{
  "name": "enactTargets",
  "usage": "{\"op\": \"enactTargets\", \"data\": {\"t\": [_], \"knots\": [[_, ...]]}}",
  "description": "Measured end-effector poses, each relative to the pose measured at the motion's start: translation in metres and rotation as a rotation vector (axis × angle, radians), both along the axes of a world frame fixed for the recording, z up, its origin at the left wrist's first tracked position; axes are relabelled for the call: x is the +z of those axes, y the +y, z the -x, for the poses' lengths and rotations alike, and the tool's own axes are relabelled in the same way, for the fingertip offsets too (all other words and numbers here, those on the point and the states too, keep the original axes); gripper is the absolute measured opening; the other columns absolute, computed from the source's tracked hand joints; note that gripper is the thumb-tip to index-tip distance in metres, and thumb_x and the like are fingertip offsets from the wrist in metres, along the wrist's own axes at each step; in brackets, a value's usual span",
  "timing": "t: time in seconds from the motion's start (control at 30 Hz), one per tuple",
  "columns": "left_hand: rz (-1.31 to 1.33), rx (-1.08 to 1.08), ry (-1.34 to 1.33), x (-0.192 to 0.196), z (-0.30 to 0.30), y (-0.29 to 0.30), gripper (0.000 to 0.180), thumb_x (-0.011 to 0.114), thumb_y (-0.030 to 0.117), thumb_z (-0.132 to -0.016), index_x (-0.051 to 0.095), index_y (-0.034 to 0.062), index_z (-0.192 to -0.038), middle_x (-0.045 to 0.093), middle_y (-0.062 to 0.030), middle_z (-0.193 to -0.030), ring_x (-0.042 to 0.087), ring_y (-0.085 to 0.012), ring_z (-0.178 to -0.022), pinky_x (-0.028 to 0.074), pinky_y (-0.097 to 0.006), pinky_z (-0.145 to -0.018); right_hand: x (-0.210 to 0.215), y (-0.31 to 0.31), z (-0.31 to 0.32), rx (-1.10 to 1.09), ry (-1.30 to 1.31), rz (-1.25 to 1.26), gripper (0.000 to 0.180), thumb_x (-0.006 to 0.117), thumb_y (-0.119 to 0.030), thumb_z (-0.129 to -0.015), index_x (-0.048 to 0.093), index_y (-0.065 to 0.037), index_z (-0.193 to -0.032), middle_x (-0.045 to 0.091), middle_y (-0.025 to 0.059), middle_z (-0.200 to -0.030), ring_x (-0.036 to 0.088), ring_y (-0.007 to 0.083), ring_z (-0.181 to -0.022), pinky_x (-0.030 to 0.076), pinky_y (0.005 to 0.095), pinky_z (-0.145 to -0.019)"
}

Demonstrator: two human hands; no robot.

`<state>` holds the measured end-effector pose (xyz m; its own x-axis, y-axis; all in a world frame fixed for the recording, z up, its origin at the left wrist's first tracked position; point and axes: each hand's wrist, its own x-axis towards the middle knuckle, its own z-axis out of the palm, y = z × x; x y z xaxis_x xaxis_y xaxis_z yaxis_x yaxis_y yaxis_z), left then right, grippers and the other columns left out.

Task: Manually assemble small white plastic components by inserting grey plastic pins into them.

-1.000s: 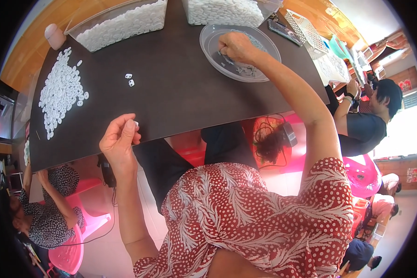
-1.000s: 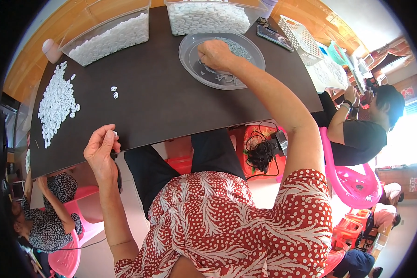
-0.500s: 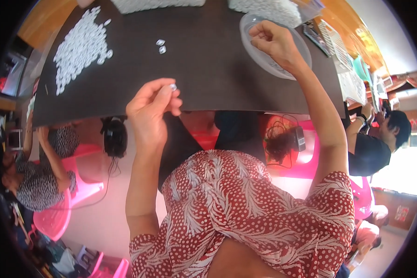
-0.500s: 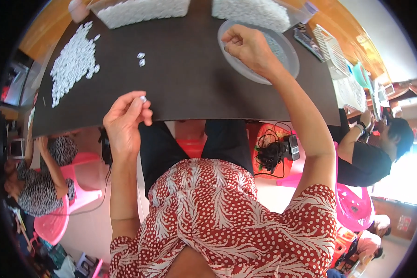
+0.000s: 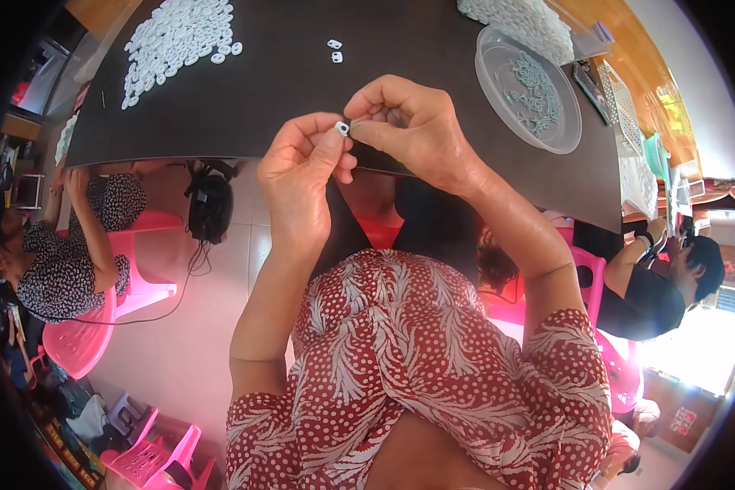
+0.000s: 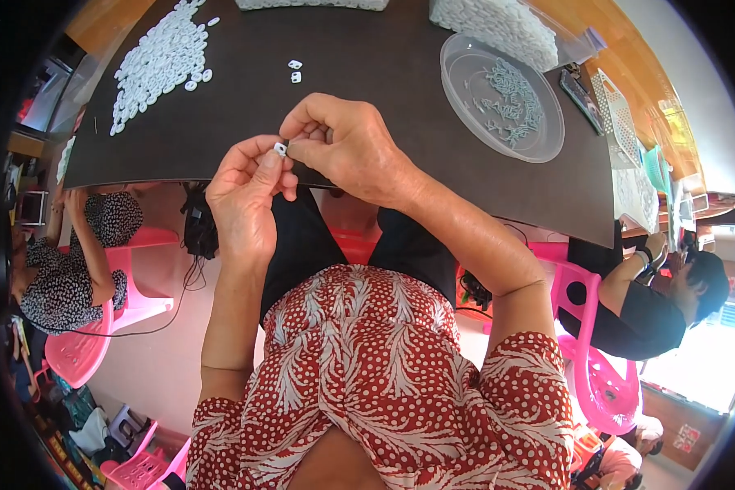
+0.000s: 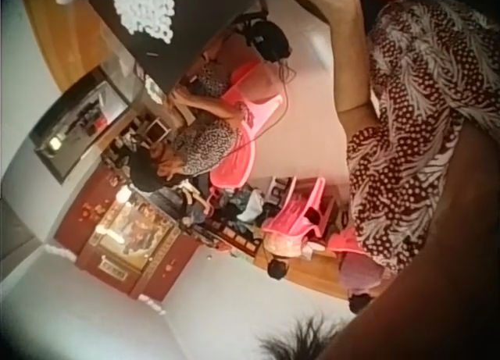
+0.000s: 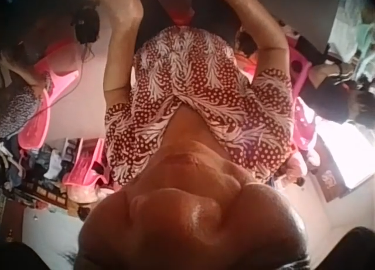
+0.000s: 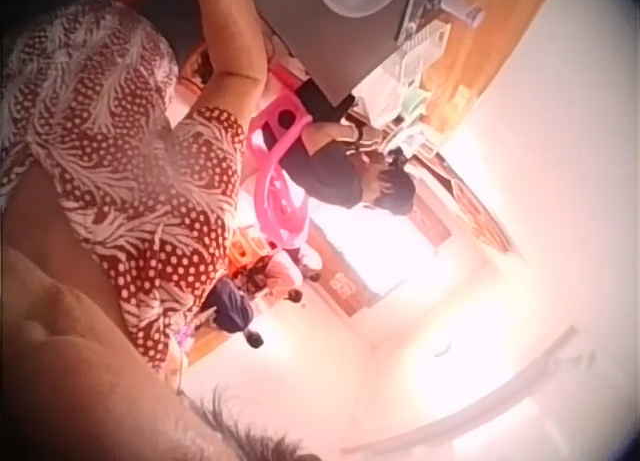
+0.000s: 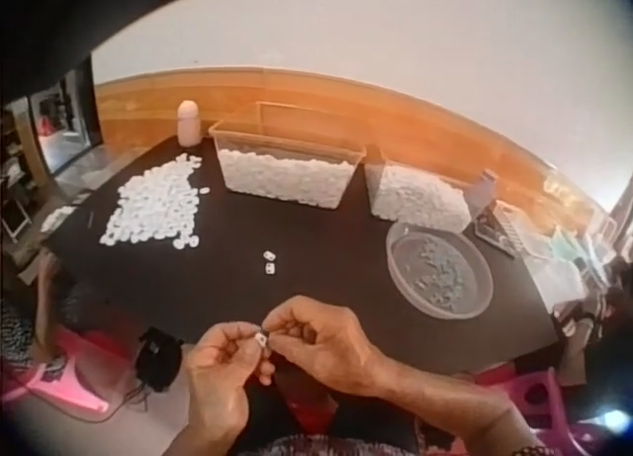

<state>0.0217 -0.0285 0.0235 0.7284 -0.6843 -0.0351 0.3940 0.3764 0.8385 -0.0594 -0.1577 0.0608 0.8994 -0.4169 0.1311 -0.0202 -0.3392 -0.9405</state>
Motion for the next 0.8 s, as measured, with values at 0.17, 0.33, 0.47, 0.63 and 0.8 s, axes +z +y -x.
{"op": "enactTargets", "data": {"t": [0.17,0.33,0.47,0.63,0.8], "knots": [[-0.033,0.017,-0.08,0.002,-0.001,0.006,0.01,0.059,0.002,-0.087,0.059,-0.0038,-0.095,0.062,-0.0084,-0.08,0.059,-0.0116,-0.063,0.047,-0.022,-0.053,0.004,0.003,0.0,0.016,0.006,0.066,0.013,0.065,-0.003,-0.08,0.062,0.001,-0.091,0.058,-0.0013,-0.078,0.052,0.0031,-0.072,0.045,0.0185,-0.064],[-0.032,0.031,-0.012,0.002,-0.003,0.008,0.009,0.058,0.002,-0.087,0.059,-0.004,-0.094,0.062,-0.0083,-0.08,0.059,-0.0117,-0.063,0.047,-0.022,-0.053,0.002,0.005,-0.001,0.016,-0.037,0.119,0.013,0.064,-0.003,-0.078,0.061,0.004,-0.089,0.058,0.0011,-0.07,0.053,0.005,-0.065,0.047,0.0219,-0.06],[-0.026,0.048,-0.023,0.002,-0.001,0.01,0.011,0.059,0.006,-0.088,0.06,-0.0036,-0.092,0.062,-0.0094,-0.078,0.058,-0.0131,-0.062,0.046,-0.024,-0.053,0.002,0.009,-0.003,0.009,-0.035,0.127,0.013,0.064,-0.003,-0.078,0.061,0.004,-0.089,0.059,0.001,-0.07,0.053,0.0047,-0.066,0.047,0.0214,-0.061],[-0.015,0.041,-0.009,0.001,0.001,0.012,0.008,0.058,0.002,-0.087,0.059,-0.0033,-0.093,0.062,-0.0077,-0.079,0.058,-0.0113,-0.063,0.045,-0.021,-0.054,0.003,0.012,-0.003,0.017,-0.03,0.121,0.013,0.065,-0.003,-0.079,0.06,0.004,-0.089,0.059,0.001,-0.07,0.054,0.0045,-0.066,0.047,0.0213,-0.06],[-0.003,0.072,-0.012,-0.001,0.005,0.012,0.008,0.057,0.002,-0.088,0.058,-0.0032,-0.093,0.061,-0.0062,-0.077,0.058,-0.0105,-0.063,0.045,-0.021,-0.054,-0.001,0.015,-0.005,0.021,-0.039,0.082,0.012,0.065,-0.003,-0.079,0.06,0.003,-0.089,0.059,0.001,-0.07,0.054,0.0043,-0.065,0.048,0.0213,-0.059]]}}
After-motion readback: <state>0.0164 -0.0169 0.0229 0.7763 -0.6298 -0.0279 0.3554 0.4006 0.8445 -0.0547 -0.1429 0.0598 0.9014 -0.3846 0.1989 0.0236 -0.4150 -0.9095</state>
